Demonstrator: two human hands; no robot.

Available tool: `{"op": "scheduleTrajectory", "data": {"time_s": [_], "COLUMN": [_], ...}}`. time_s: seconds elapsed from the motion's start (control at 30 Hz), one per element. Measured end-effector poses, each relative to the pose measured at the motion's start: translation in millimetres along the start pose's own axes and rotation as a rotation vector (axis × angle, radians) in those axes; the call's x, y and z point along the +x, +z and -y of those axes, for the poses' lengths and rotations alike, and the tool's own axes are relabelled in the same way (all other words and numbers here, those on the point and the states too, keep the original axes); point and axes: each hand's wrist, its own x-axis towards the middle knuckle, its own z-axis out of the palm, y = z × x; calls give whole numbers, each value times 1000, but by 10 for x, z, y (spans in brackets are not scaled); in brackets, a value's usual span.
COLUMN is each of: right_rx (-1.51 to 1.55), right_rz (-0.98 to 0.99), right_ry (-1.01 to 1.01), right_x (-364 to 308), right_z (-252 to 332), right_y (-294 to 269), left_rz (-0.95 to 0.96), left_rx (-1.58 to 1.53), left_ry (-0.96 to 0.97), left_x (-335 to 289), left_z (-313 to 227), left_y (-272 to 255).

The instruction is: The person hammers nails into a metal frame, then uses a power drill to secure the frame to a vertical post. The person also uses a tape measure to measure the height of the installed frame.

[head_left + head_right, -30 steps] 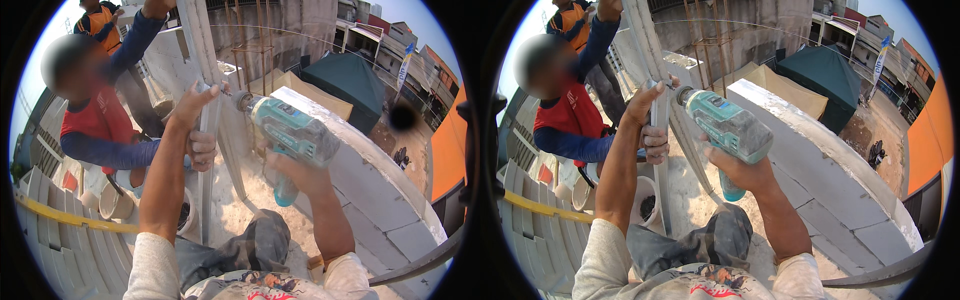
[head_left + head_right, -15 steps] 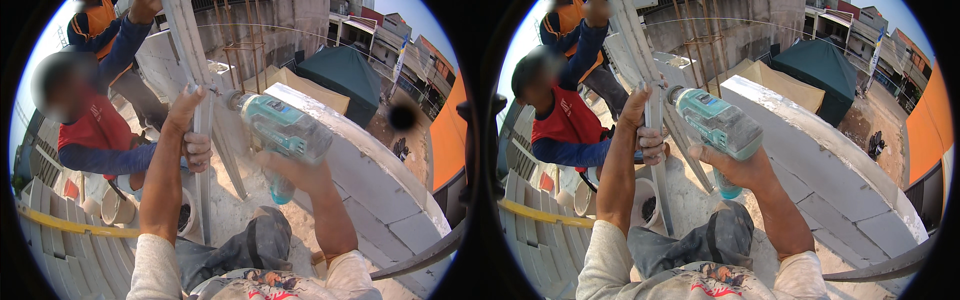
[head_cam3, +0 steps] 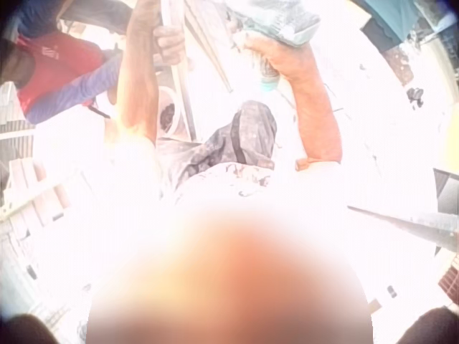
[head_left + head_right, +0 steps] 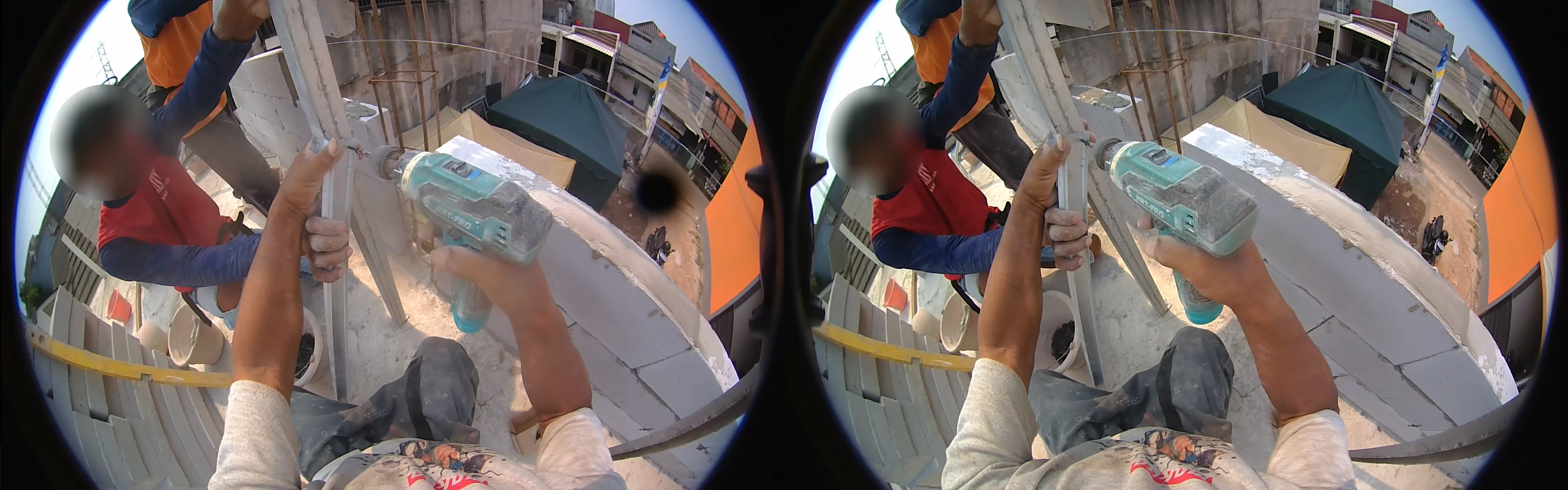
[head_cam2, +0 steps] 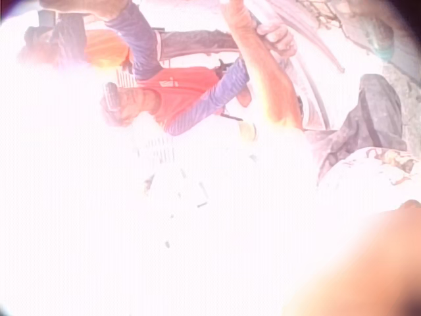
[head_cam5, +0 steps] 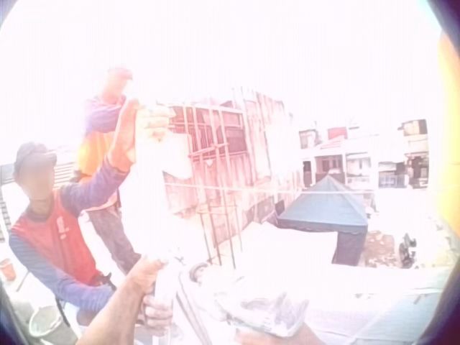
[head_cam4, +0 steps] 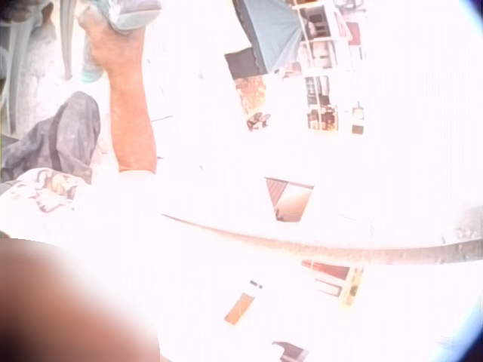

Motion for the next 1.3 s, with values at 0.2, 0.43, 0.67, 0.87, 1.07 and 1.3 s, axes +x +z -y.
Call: {"op": "scheduleTrajectory", "data": {"time_s": [0.2,0.43,0.67,0.87,1.07,1.3], "right_rx": [1,-22,-105,-227,-264,-372], "right_rz": [4,10,-5,19,25,73], "right_ry": [10,3,-247,-292,-308,-316], "right_x": [22,21,44,59,92,214], "right_z": [-21,-60,-155,-162,-174,-200], "right_y": [-23,-56,-16,-71,-89,-59], "left_rz": [-21,-25,-23,-21,0,-49], "left_rx": [-7,-2,-16,-18,20,0], "left_ry": [-31,-20,-14,-24,-17,-13], "left_x": [15,16,16,17,27,4], "left_z": [20,23,27,23,34,20], "left_y": [-22,-38,-39,-50,-84,-29]}}
